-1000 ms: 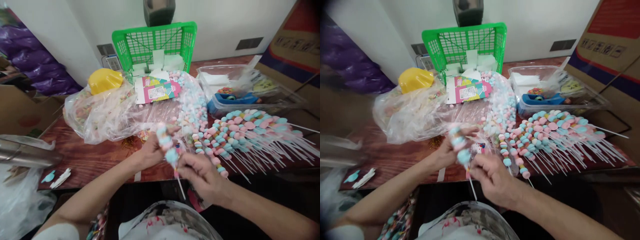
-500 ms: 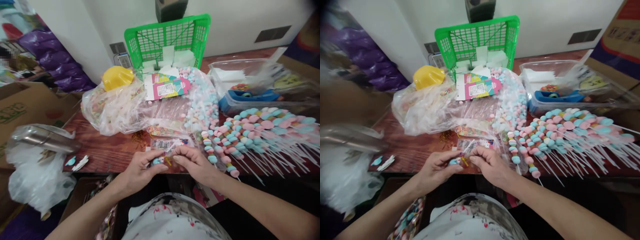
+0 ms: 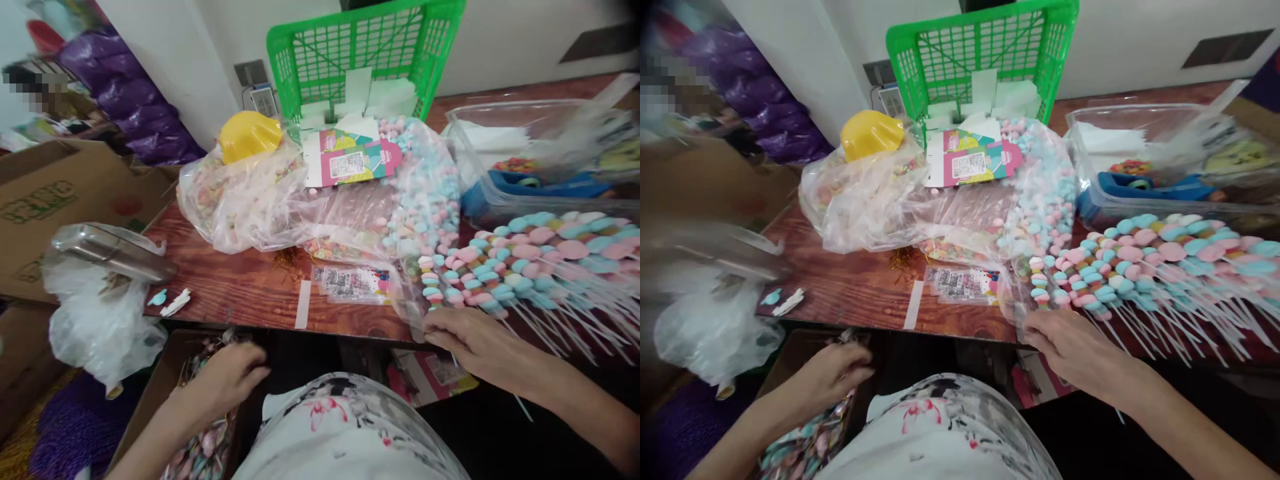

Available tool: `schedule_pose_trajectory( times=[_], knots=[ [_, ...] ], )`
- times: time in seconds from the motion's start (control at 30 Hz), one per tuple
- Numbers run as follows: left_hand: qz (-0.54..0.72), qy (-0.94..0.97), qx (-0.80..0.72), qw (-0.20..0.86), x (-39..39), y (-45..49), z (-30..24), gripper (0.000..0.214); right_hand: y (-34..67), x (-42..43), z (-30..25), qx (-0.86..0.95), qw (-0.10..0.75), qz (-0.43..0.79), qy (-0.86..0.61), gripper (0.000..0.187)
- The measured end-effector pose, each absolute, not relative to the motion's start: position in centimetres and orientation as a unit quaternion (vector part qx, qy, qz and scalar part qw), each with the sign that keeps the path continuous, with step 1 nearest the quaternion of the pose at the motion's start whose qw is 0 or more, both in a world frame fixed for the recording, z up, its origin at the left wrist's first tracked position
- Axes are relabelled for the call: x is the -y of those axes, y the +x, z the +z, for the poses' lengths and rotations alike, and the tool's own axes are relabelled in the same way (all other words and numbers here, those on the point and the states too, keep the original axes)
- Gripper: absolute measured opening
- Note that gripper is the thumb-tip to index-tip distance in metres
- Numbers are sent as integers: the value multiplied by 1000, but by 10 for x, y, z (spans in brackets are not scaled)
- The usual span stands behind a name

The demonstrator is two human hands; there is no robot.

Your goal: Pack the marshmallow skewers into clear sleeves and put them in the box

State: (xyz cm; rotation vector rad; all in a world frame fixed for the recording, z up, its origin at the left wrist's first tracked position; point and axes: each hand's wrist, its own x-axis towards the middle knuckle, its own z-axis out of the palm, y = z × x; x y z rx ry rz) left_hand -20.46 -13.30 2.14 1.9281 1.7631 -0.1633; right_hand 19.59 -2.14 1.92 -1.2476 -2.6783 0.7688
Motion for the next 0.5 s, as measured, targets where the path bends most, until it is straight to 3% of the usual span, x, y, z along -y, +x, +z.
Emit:
schedule_pose_trajectory(
  times=[0.1, 0.27, 0.5],
  knots=[
    [81, 820, -543, 163, 77, -133, 25, 22, 179, 31, 26, 870, -1, 216, -443, 23],
    [-4, 905, -424, 31, 2, -45, 16, 18, 172, 57, 28, 852, 1, 222, -474, 22],
    [-35, 906, -422, 9, -10, -36, -1, 17, 202, 73, 16, 763, 71, 165, -621, 21]
  ],
)
